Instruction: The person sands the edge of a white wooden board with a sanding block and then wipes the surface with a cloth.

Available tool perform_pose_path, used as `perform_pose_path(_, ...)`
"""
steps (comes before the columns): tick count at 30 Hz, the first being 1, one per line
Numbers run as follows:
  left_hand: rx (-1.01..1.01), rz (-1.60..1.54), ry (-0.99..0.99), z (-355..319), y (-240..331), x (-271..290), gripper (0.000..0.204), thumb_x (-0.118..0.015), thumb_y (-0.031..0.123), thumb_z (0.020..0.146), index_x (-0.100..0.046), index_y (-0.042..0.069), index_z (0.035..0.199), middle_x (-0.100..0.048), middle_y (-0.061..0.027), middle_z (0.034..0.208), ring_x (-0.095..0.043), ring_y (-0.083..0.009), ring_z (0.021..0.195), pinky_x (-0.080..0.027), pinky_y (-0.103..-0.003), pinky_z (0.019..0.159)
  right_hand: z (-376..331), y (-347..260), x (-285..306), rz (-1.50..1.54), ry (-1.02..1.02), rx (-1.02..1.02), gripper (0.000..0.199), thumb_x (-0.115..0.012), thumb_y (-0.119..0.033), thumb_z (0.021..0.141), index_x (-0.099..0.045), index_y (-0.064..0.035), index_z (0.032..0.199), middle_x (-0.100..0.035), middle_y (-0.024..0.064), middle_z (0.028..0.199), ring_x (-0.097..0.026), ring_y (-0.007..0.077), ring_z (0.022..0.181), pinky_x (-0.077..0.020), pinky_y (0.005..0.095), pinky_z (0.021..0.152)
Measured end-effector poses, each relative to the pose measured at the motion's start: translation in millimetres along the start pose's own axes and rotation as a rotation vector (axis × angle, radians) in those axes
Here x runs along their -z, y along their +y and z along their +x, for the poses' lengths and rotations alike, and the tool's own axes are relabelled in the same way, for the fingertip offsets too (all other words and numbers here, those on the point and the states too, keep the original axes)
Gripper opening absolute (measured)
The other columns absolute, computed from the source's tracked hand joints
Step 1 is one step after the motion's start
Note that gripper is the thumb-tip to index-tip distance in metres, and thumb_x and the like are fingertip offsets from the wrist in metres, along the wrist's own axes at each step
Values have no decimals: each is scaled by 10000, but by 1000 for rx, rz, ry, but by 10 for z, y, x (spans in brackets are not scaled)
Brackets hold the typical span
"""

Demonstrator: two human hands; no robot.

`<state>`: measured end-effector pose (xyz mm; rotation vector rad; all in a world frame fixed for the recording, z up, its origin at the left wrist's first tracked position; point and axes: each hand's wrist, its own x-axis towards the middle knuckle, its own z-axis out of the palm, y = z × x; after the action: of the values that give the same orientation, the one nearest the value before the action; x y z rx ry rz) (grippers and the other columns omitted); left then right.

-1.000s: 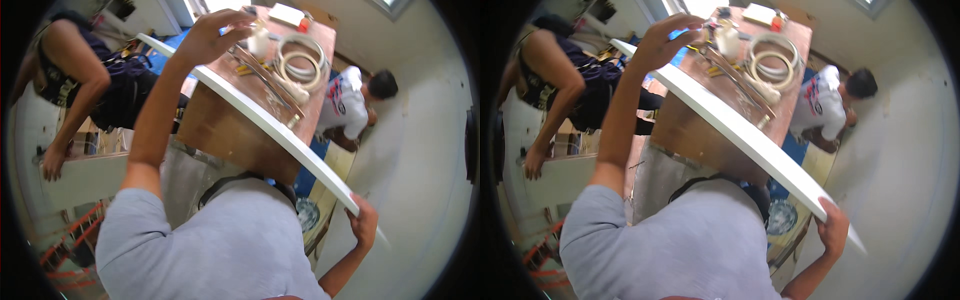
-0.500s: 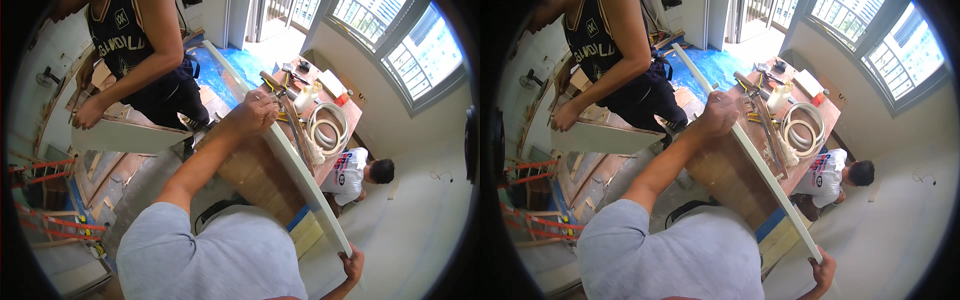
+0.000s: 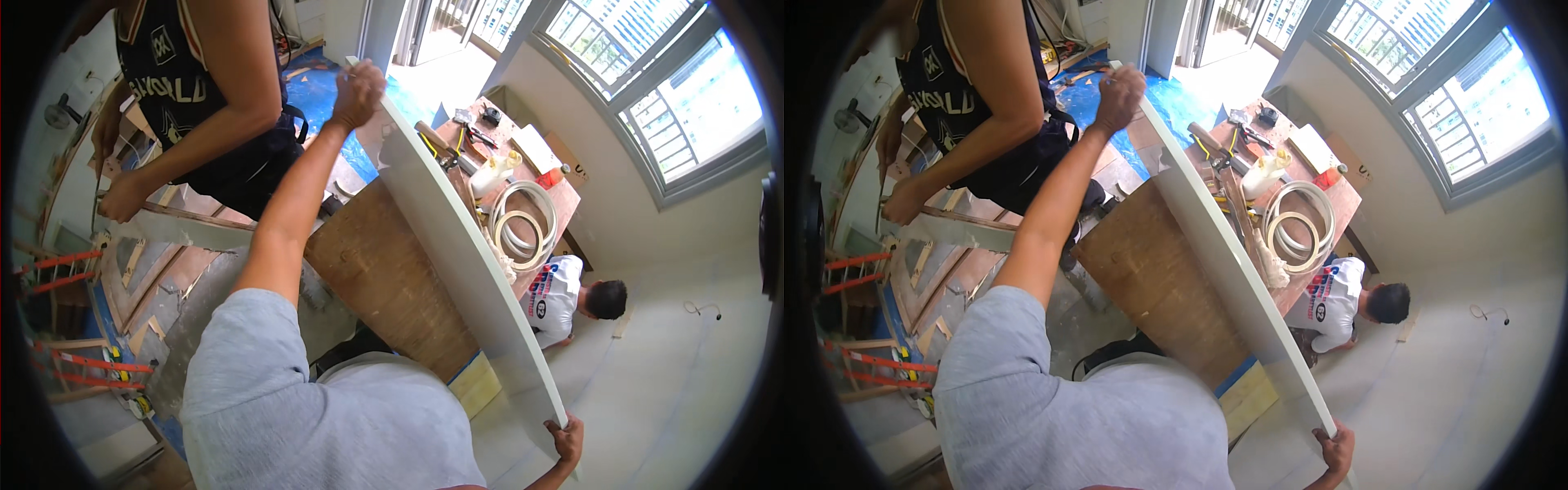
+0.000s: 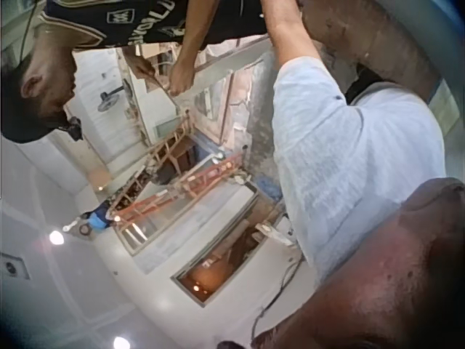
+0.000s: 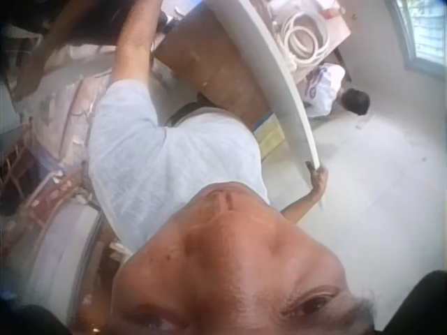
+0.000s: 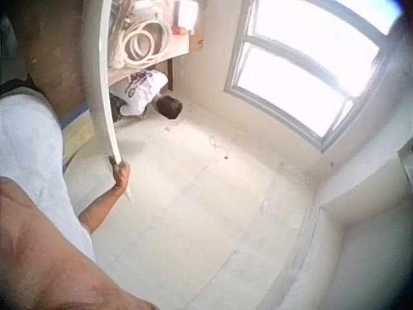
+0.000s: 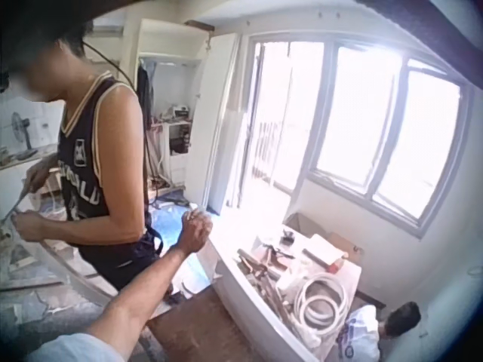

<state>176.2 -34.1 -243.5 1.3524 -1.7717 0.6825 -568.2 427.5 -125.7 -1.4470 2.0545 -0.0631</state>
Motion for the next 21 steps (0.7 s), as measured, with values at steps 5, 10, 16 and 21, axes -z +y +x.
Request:
perform_pose_path(5, 38, 224, -126, 142, -882, -186, 250, -664, 314, 990, -725, 83, 1062, -709, -136, 1100, -592, -355, 1284, -502, -525, 1048, -40, -129, -85, 6, 47, -59, 219, -800, -40, 781, -734, 24, 979, -660, 47, 708, -579, 133, 675, -500, 342, 667)
perform_pose_path(10, 1234, -698, -225, 342, -84, 322, 566, -771, 260, 865, -492, -18, 1271, -639, -215, 1091, -685, -361, 1080, -638, -535, 756, -316, -191, -243, -77, 138, 38, 398, -851, -24, 728, -770, -28, 1118, -763, 163, 920, -728, 283, 823, -560, 384, 786)
perform_pose_path(16, 1231, -805, -194, -139, 843, 1009, 570, -694, 67, 850, -425, -56, 1338, -654, -211, 1063, -740, -331, 791, -652, -480, 572, -747, 157, -651, -237, 110, 307, 740, -804, 87, 695, -647, -102, 1393, -739, 221, 1235, -736, 423, 1086, -583, 451, 910)
perform_pose_path(21, 1267, -692, -222, -232, 718, 1311, 319, -668, 57, 844, -627, -107, 1115, -705, -146, 983, -698, -227, 849, -565, -357, 756, -956, -250, -787, -294, 34, 163, 696, -780, -29, 779, -637, -178, 1443, -733, 205, 1248, -728, 415, 1036, -582, 473, 866)
